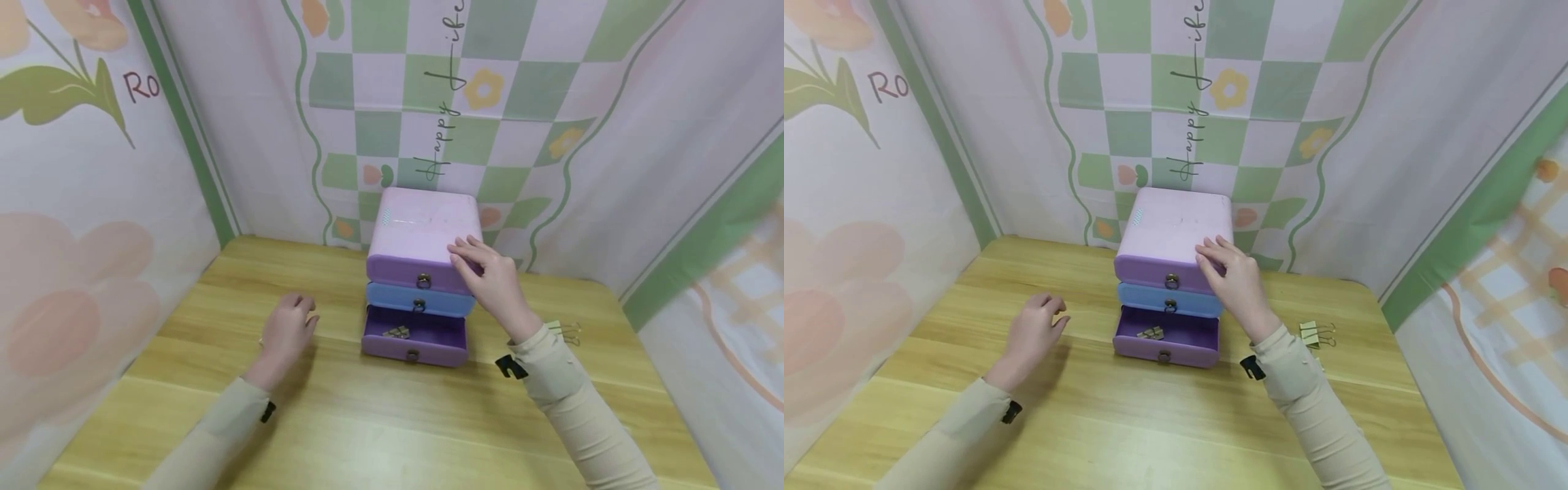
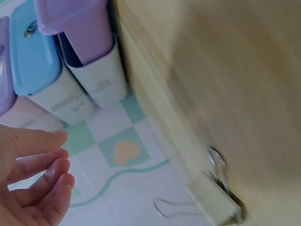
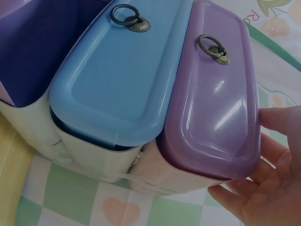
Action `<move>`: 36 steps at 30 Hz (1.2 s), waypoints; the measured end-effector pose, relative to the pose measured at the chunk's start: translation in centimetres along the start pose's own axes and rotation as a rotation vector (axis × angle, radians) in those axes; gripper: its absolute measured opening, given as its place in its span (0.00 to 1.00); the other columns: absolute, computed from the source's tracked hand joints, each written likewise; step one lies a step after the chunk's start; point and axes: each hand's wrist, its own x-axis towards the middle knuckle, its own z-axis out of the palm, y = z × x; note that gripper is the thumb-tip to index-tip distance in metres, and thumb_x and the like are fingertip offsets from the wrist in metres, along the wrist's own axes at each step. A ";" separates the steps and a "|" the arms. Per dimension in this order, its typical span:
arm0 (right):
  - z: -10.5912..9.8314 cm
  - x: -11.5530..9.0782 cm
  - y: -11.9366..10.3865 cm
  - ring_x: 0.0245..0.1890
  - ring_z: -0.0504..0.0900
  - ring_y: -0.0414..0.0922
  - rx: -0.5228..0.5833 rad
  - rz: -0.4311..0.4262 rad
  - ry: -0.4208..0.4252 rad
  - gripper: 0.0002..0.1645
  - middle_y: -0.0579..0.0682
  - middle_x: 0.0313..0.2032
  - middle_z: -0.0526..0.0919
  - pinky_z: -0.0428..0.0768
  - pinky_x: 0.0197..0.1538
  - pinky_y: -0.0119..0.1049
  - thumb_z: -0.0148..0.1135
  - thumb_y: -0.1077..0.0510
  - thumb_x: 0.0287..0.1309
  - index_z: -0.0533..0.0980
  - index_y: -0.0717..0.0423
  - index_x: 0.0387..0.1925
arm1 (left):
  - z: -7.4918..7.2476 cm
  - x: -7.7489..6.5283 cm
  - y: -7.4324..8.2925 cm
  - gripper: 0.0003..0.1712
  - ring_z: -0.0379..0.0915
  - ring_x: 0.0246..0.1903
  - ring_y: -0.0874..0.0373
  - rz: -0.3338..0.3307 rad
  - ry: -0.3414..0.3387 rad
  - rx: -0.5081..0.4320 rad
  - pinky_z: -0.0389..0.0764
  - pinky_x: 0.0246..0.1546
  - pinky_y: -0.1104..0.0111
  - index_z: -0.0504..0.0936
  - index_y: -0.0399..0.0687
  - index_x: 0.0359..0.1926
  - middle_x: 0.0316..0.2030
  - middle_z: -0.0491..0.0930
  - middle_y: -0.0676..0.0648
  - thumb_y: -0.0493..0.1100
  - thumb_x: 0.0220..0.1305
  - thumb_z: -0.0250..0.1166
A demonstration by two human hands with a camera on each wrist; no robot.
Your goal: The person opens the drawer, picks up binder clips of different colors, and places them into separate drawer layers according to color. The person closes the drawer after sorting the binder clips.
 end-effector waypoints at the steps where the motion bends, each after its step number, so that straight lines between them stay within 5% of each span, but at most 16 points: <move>1: 0.0 0.0 0.0 0.55 0.71 0.47 0.000 -0.001 0.002 0.16 0.47 0.47 0.80 0.70 0.57 0.43 0.57 0.48 0.55 0.79 0.49 0.43 | 0.0 -0.2 -0.3 0.09 0.72 0.29 0.53 -0.003 -0.002 0.000 0.78 0.24 0.68 0.80 0.40 0.28 0.28 0.76 0.44 0.35 0.41 0.71; 15: -0.1 -0.1 0.0 0.55 0.72 0.48 -0.019 -0.006 -0.003 0.16 0.48 0.47 0.79 0.70 0.57 0.46 0.57 0.48 0.55 0.79 0.48 0.43 | -0.4 -1.5 -3.1 0.15 0.69 0.29 0.52 -0.080 -0.135 0.008 0.76 0.27 0.66 0.80 0.37 0.32 0.27 0.74 0.43 0.34 0.39 0.71; 36: 0.1 0.0 0.1 0.55 0.72 0.50 -0.007 -0.023 0.006 0.16 0.49 0.47 0.79 0.71 0.55 0.48 0.57 0.49 0.55 0.79 0.50 0.43 | 0.4 -2.8 -5.0 0.11 0.69 0.26 0.52 -0.108 -0.237 0.047 0.77 0.26 0.64 0.80 0.37 0.28 0.24 0.74 0.42 0.32 0.39 0.70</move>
